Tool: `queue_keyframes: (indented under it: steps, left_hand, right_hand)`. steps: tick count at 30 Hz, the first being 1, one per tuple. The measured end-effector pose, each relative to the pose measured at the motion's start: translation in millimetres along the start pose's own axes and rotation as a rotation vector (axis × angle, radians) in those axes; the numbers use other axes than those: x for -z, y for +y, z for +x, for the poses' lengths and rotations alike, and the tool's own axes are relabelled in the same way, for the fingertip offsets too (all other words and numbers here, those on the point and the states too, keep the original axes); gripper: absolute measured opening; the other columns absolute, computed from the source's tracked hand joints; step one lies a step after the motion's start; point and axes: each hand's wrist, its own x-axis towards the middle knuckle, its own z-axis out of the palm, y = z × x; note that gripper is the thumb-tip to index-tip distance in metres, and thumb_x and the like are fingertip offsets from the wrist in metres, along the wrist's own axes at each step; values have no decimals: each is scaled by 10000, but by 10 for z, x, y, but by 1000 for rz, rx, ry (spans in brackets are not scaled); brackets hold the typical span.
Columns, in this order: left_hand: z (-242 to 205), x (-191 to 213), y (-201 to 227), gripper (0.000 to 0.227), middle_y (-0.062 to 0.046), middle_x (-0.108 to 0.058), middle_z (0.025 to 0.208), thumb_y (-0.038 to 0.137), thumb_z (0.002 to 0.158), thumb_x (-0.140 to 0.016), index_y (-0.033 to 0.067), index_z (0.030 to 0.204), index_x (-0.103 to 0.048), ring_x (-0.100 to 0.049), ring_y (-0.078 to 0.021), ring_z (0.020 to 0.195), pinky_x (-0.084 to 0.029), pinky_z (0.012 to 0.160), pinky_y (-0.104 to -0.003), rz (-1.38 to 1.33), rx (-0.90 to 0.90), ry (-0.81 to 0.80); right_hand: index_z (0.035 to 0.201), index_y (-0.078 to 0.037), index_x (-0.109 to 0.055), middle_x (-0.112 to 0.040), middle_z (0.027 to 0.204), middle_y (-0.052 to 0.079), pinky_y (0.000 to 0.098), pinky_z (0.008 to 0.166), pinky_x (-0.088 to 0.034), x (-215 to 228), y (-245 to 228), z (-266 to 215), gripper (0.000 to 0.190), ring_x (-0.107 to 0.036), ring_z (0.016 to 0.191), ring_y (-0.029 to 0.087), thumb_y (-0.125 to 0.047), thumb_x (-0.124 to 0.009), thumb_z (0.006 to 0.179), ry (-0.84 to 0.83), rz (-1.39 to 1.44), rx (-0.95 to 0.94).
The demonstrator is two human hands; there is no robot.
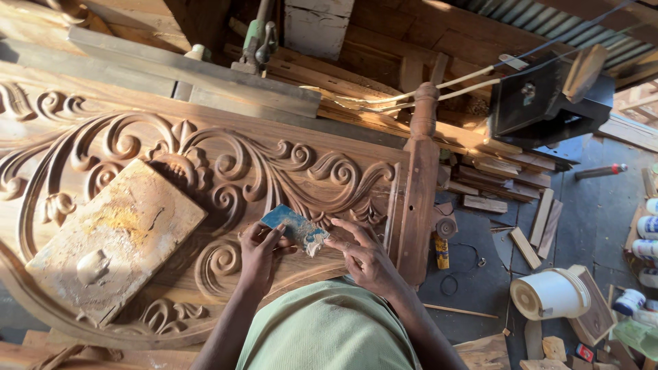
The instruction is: The person sands the intricate floral carvings on a large wooden headboard using a sanding block and a scrap piece of sandpaper, reaching into the recessed details of the wood.
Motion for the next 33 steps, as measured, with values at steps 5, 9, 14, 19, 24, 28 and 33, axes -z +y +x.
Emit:
queue_keyframes:
  steps: [5,9,14,19,24,28,33]
  left_hand:
    - [49,-19,-5,190,-131,-720,874,81,935,-683,-30,1074,-617,-734,-176,676,-644,633,-340,2,48,30]
    - [105,-2,-106,197,-128,-712,880,82,948,-694,-47,1074,-614,-730,-172,680,-643,627,-338,-31,49,-4]
    - [176,74,-252,163,-171,-691,845,73,965,-701,-39,1040,-609,-714,-193,655,-636,607,-335,-79,98,-19]
    - [328,216,-204,170,-168,-715,895,88,956,-670,-23,1065,-601,-728,-210,709,-613,626,-305,-285,102,191]
    - [436,516,20,225,-121,-721,959,119,970,-706,10,1136,-600,-742,-197,818,-624,698,-302,-348,-112,216]
    - [447,644,90,241,-133,-727,1007,99,960,-752,20,1148,-623,-740,-215,854,-634,744,-335,-334,-345,195]
    - [475,693,103,245,-148,-739,1085,8,915,-769,8,1122,-639,-762,-226,957,-653,861,-350,-384,-412,182]
  right_hand:
    - [1293,-194,-718,-404,1587,121,371,1070,-533,-103,53,19,502,-481,1434,305,79,-623,882,-30,14,-57]
    - [1275,-210,-729,-412,1570,109,462,1208,-421,-137,140,2,495,-443,1438,317,36,-677,848,10,-157,102]
    - [1200,-222,-763,-520,1537,80,438,1197,-462,-138,247,-71,434,-478,1426,281,61,-644,894,60,-198,163]
    - [1108,-183,-777,-552,1502,115,320,869,-612,-174,499,-89,421,-570,1329,264,114,-567,895,164,-24,-38]
    - [1147,-173,-744,-565,1457,58,332,822,-641,-123,924,160,454,-593,1262,252,114,-564,845,291,-11,-409]
    - [1125,-119,-795,-624,1390,63,427,1103,-470,-28,1192,377,512,-508,1308,316,186,-576,776,311,-349,-234]
    - [1123,-116,-795,-627,1376,44,421,1131,-432,-30,1431,537,505,-426,1368,310,186,-579,781,253,-391,-277]
